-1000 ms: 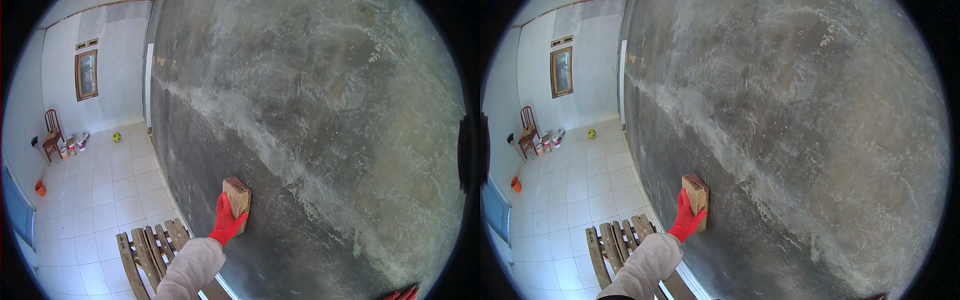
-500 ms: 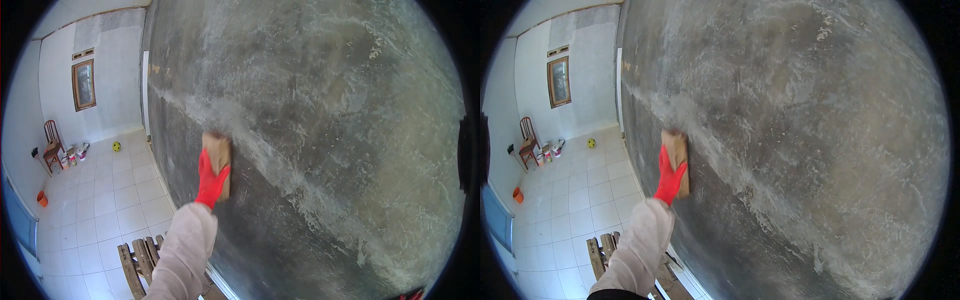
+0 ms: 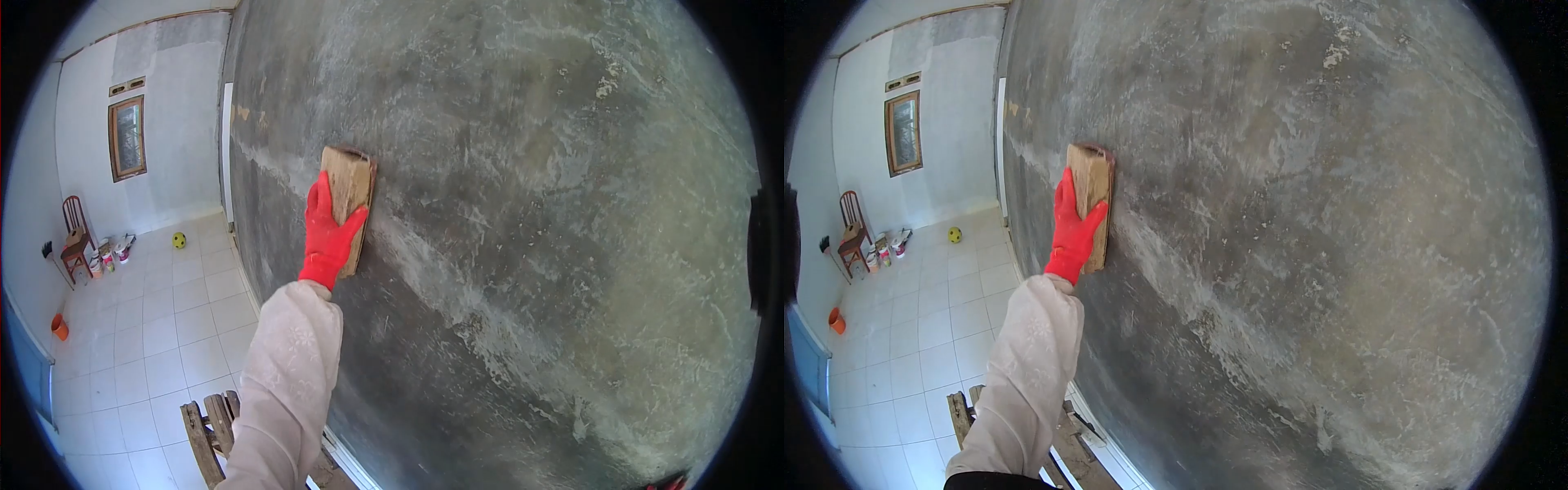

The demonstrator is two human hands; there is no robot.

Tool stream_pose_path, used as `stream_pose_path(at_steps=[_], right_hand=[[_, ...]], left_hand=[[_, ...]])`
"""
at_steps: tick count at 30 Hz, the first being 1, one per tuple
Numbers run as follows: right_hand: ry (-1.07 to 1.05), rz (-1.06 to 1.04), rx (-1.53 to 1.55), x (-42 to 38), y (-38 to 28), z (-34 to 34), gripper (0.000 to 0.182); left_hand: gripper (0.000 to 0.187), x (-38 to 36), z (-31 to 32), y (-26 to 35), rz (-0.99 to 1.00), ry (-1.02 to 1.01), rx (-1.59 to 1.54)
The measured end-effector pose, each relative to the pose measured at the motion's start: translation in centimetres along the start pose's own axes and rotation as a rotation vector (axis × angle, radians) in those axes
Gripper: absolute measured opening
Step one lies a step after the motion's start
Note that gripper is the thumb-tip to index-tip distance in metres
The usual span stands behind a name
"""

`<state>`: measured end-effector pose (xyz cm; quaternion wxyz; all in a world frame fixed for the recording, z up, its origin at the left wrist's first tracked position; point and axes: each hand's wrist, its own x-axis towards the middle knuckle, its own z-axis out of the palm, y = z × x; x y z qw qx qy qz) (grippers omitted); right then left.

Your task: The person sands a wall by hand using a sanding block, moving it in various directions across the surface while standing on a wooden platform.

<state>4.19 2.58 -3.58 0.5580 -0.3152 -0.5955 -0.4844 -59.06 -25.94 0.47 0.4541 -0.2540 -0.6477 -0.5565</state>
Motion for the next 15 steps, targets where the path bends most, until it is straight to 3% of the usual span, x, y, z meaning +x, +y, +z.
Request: stream_pose_path(at_steps=[1, 3, 6, 8, 9, 11, 13, 15], right_hand=[[-0.003, 0.001, -0.028, -0.2, 0.0, 0.0, 0.047], [-0.007, 0.002, -0.025, 0.2, -0.5, -0.2, 0.047], [-0.009, 0.009, -0.025, 0.2, -0.4, -0.4, 0.047], [-0.015, 0.015, -0.011, 0.0, -0.3, -0.2, 0.047], [-0.004, 0.009, -0.001, -0.1, -0.2, 0.0, 0.047], [0.006, -0.007, -0.002, -0.3, 0.1, -0.1, 0.047], [-0.014, 0.029, 0.023, -0.4, 0.2, 0.0, 0.047], [-0.003, 0.024, 0.023, -0.4, 0.2, 0.2, 0.047]], left_hand=[[0.089, -1.1, 0.0, -0.9, 0.003, -0.002, 0.005], [0.089, -6.8, 0.0, -3.5, -0.182, -0.019, -0.005], [0.093, -19.0, -0.2, -4.2, -0.280, -0.078, -0.014], [0.097, -27.1, -0.7, -2.1, -0.336, -0.233, 0.026], [0.097, -27.3, -0.6, -0.8, -0.339, -0.232, 0.033], [0.101, -26.6, -0.6, 3.2, -0.158, -0.161, -0.006], [0.099, -20.1, -0.2, 5.7, -0.165, -0.157, 0.047], [0.097, -12.0, -0.2, 8.3, 0.022, -0.139, 0.057]])
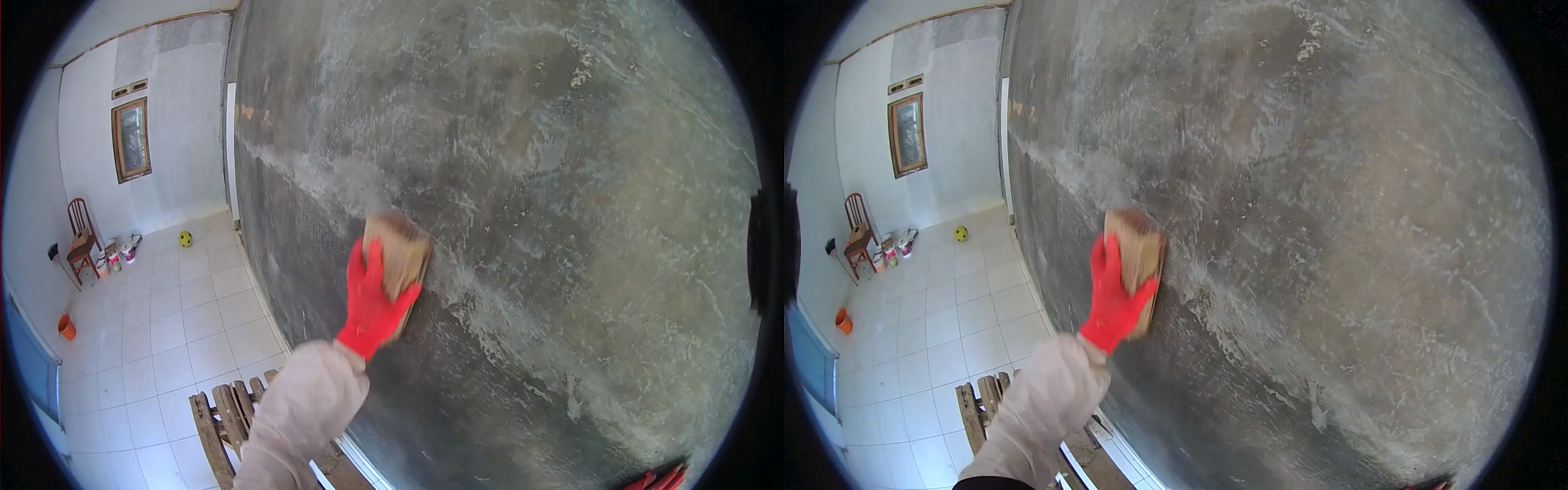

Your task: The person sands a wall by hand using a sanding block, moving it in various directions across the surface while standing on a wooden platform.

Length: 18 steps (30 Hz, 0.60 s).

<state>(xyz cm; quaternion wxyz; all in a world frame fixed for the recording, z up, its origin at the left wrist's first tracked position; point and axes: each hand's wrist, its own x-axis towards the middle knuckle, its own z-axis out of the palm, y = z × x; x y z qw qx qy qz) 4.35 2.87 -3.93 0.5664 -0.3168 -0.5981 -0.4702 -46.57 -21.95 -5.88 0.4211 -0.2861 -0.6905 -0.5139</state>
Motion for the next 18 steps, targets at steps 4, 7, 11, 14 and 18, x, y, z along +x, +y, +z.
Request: stream_pose_path(at_steps=[4, 7, 11, 14, 18], right_hand=[[-0.017, 0.012, -0.031, 0.0, 0.1, -0.3, 0.048], [0.003, 0.021, -0.003, -0.5, 0.5, 0.0, 0.049], [0.022, 0.025, 0.009, -0.7, 0.7, 0.1, 0.049], [0.025, 0.029, 0.019, -0.1, 0.6, -0.2, 0.048], [-0.007, 0.051, 0.136, -2.4, 2.6, 1.8, 0.056]], left_hand=[[0.095, 7.0, -0.6, 2.5, 0.178, 0.060, -0.010], [0.094, 2.9, 0.0, 0.9, -0.001, 0.058, -0.017], [0.103, -13.2, 1.5, -2.1, -0.306, -0.088, -0.073], [0.107, -17.5, 2.4, 1.5, -0.296, -0.140, -0.095], [0.100, -7.5, 1.3, 9.7, 0.036, -0.021, -0.014]])
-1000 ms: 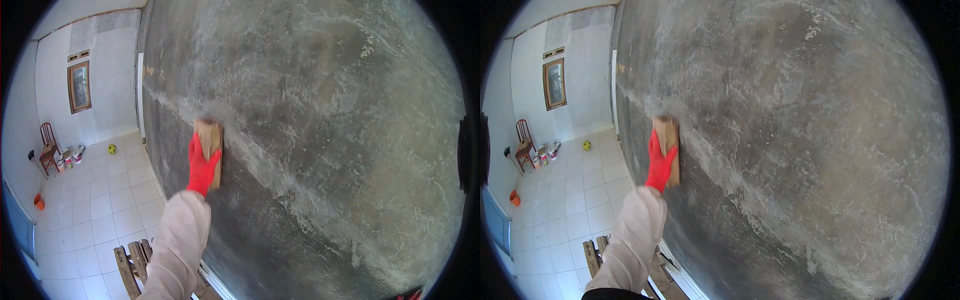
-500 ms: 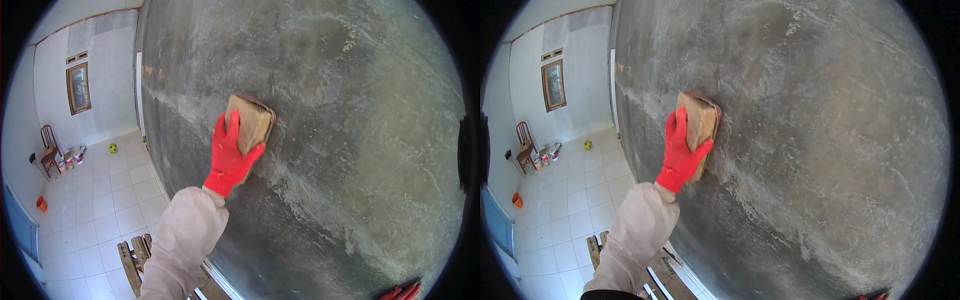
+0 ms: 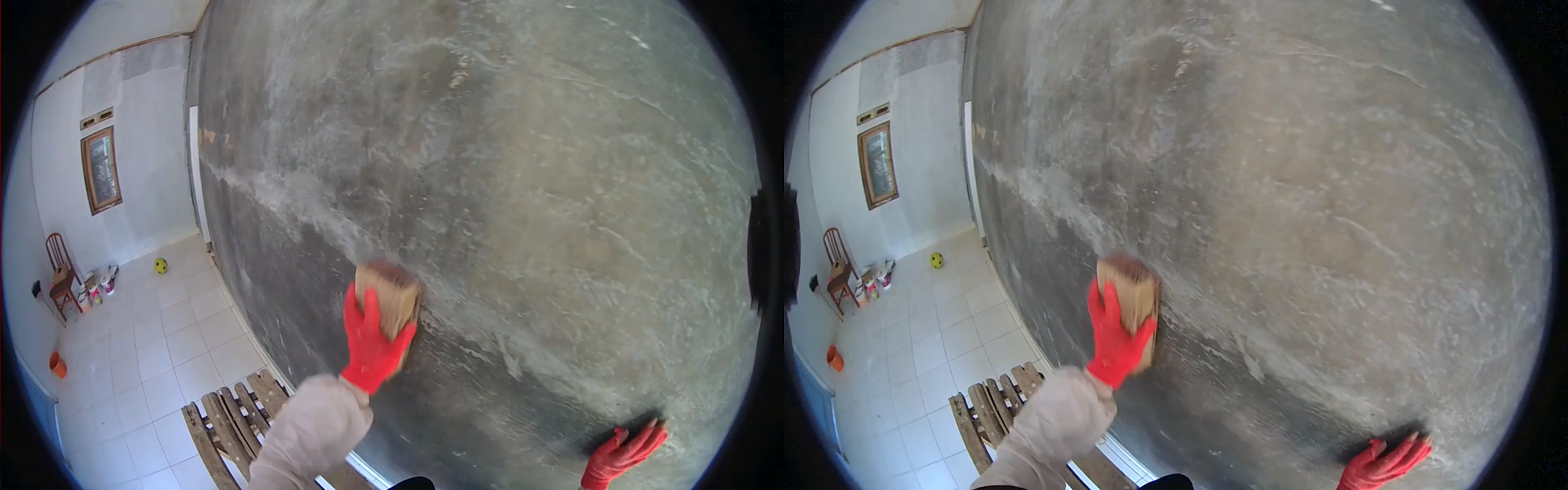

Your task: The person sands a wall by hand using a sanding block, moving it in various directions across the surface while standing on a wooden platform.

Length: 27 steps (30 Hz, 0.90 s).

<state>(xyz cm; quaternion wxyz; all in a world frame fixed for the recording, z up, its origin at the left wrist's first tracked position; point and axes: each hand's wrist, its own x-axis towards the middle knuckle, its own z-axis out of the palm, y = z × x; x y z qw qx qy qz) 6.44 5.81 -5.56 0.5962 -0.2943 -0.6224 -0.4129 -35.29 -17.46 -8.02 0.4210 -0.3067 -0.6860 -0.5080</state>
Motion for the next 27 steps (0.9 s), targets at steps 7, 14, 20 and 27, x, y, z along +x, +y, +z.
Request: stream_pose_path(at_steps=[7, 14, 20, 27], right_hand=[[-0.085, 0.102, 0.067, -0.7, -1.5, -1.4, 0.053], [-0.523, 0.017, 0.659, -10.4, -12.9, -9.5, 0.102], [-0.431, 0.543, 0.460, 0.1, -13.1, -6.1, 0.091], [-0.184, 0.378, 0.241, 5.4, -9.5, -3.9, 0.089]], left_hand=[[0.088, 8.8, -1.3, 9.3, 0.228, 0.089, 0.008], [0.106, -12.8, 0.8, 17.1, 0.114, -0.146, -0.233], [0.091, -5.8, 0.6, 31.1, 0.218, -0.220, -0.507], [0.063, -3.3, -3.6, 34.0, 0.067, -0.313, -0.641]])
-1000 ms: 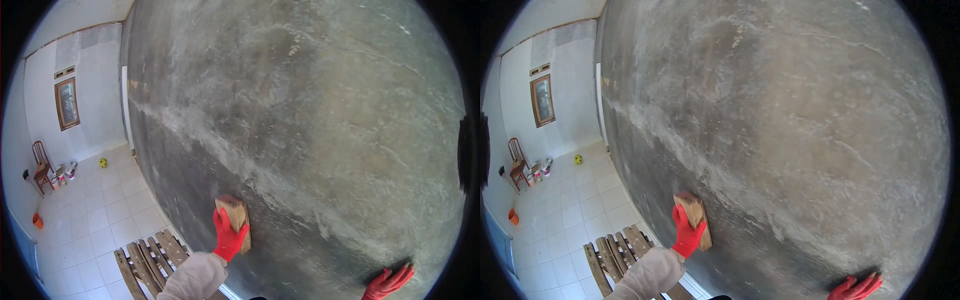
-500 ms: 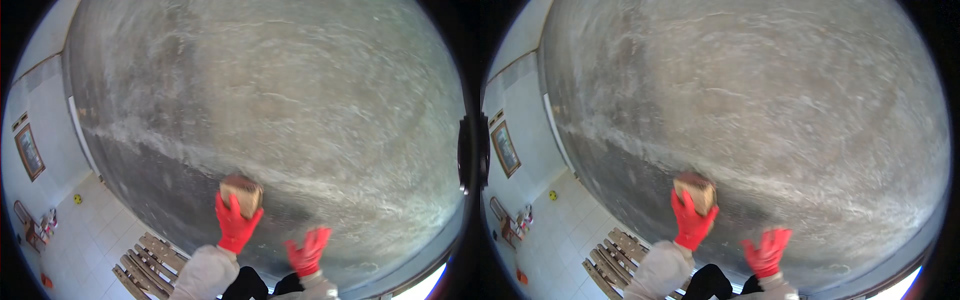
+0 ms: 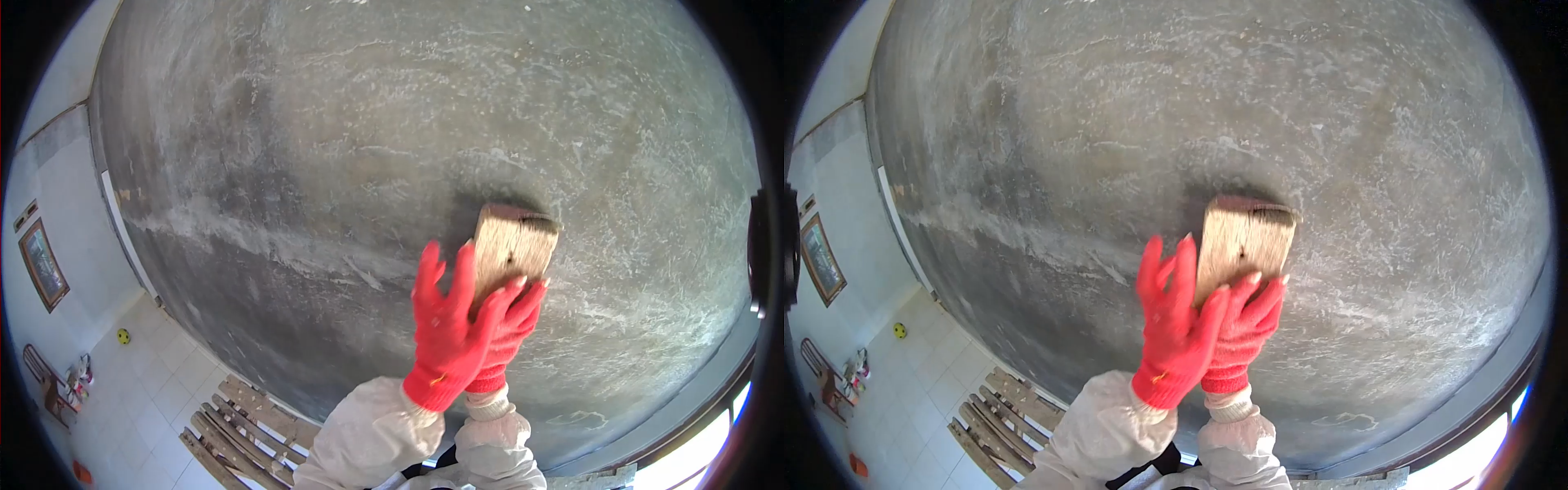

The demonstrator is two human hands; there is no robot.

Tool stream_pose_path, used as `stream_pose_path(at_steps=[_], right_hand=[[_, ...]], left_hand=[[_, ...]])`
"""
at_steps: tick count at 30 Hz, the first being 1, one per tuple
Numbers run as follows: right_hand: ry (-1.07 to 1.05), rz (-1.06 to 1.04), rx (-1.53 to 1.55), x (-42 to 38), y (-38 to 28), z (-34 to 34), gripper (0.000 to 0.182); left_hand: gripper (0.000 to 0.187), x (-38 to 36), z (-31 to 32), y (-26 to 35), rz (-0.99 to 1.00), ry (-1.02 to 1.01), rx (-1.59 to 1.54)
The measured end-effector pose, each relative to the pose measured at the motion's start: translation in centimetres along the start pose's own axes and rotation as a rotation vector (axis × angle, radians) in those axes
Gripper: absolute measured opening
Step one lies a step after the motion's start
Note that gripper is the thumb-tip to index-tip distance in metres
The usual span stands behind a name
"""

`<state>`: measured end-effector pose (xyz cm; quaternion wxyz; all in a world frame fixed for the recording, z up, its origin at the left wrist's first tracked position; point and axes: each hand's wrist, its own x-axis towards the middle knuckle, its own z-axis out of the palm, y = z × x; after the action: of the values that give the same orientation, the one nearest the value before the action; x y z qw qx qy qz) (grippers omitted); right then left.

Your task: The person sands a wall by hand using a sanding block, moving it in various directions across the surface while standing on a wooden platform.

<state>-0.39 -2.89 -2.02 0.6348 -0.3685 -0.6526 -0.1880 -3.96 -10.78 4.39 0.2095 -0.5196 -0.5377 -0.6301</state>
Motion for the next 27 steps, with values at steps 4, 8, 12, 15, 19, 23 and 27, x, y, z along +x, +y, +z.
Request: stream_pose_path(at_steps=[4, 8, 12, 15, 19, 23, 27], right_hand=[[-0.104, -0.015, -0.060, -13.2, 2.5, 0.1, 0.115], [-0.258, -0.070, -0.007, -18.0, 4.1, 0.2, 0.121], [-0.167, -0.056, 0.039, -4.1, -0.8, -1.3, 0.113], [0.048, -0.082, 0.064, 6.7, -3.4, -2.2, 0.109], [0.098, -0.012, 0.040, 6.0, -3.5, -1.6, 0.108], [-0.055, 0.028, -0.022, -12.9, 0.4, 0.4, 0.113], [-0.207, -0.019, 0.015, -15.1, 1.1, -0.3, 0.112]], left_hand=[[0.062, -8.3, -4.4, -2.8, -0.142, -0.071, 0.042], [0.055, -13.1, -8.3, -4.2, -0.308, -0.096, 0.002], [0.051, -14.4, -10.3, -4.4, -0.414, -0.096, 0.021], [0.049, -14.5, -10.8, -4.2, -0.442, -0.033, -0.060], [0.049, -15.0, -11.8, -3.0, -0.531, 0.045, -0.142], [0.043, -16.0, -13.3, -3.3, -0.636, 0.090, -0.225], [0.039, -16.4, -14.2, -3.4, -0.651, 0.081, -0.246]])
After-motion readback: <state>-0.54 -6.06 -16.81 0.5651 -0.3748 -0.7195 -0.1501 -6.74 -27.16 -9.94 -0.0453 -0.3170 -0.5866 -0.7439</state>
